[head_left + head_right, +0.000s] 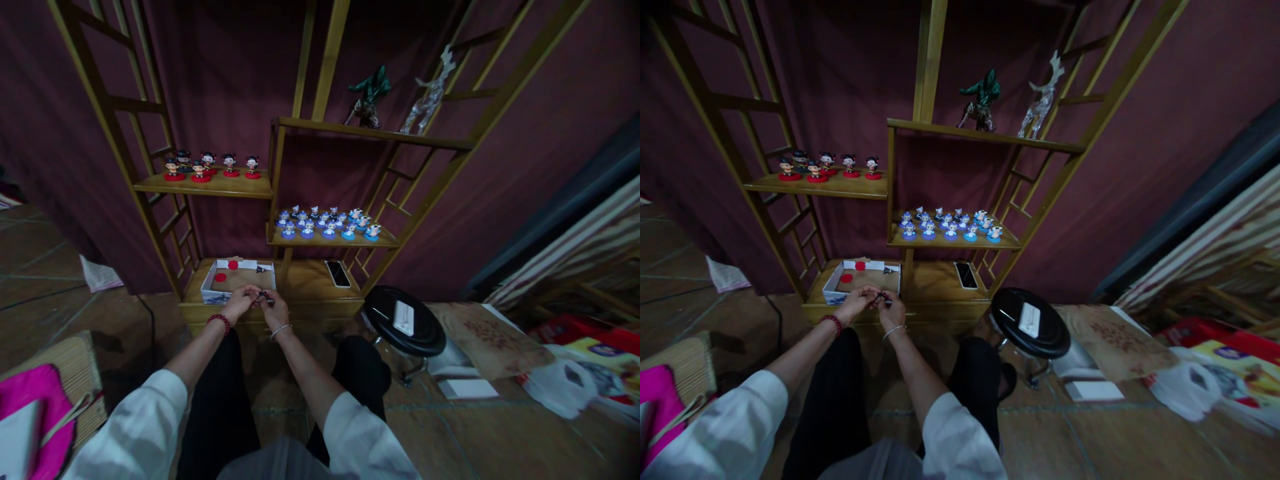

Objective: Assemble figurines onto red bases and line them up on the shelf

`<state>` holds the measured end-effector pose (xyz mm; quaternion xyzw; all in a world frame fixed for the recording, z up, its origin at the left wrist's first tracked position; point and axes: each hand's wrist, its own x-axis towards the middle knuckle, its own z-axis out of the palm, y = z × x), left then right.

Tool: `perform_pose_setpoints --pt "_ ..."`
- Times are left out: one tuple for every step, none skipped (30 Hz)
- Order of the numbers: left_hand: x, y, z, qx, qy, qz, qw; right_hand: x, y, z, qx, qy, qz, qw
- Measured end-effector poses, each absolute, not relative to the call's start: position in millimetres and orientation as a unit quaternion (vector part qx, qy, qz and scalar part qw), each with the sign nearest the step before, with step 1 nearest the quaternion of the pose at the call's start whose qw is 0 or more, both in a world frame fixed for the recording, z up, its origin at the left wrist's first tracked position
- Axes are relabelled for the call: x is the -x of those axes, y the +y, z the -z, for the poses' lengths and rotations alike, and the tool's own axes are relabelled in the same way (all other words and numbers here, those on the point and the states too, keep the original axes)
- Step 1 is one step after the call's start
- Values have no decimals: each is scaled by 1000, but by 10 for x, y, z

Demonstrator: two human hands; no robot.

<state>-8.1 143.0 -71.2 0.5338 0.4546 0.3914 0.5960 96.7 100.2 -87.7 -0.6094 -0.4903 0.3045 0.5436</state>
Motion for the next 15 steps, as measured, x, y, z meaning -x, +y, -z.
perform_pose_setpoints --pt "79 1431 718 -534 455 -390 597 -967 998 891 610 -490 -305 543" --pt "81 1430 724 -534 455 -388 598 -966 995 906 611 -489 -304 543" --pt "84 1428 728 -533 455 -387 599 -965 994 922 613 -490 -303 541" --pt "88 1424 732 -533 455 -385 601 -965 994 935 615 -491 -302 539" --pt "92 1421 733 -533 455 -384 602 -967 996 947 616 -492 -300 537" --pt "96 1417 732 -533 454 -384 602 -969 1001 955 618 -493 -299 534" --pt "99 1415 730 -532 454 -385 602 -972 1007 959 620 -495 -298 531" --pt "101 1413 726 -532 453 -387 602 -975 1014 960 621 -496 -297 529" --pt "102 1413 722 -531 454 -388 601 -977 1022 958 622 -497 -297 527" --pt "102 1414 716 -531 455 -389 600 -978 1030 954 623 -498 -296 525" --pt "101 1415 710 -530 456 -390 599 -978 1038 950 624 -499 -297 524" --pt "102 1418 704 -529 457 -390 599 -977 1044 946 624 -499 -297 523" --pt "103 1420 698 -529 458 -390 599 -973 1048 942 624 -499 -298 522" --pt "106 1422 692 -529 459 -389 598 -967 1051 940 624 -499 -298 522" --pt "110 1424 686 -529 460 -388 598 -958 1054 938 624 -499 -299 522"
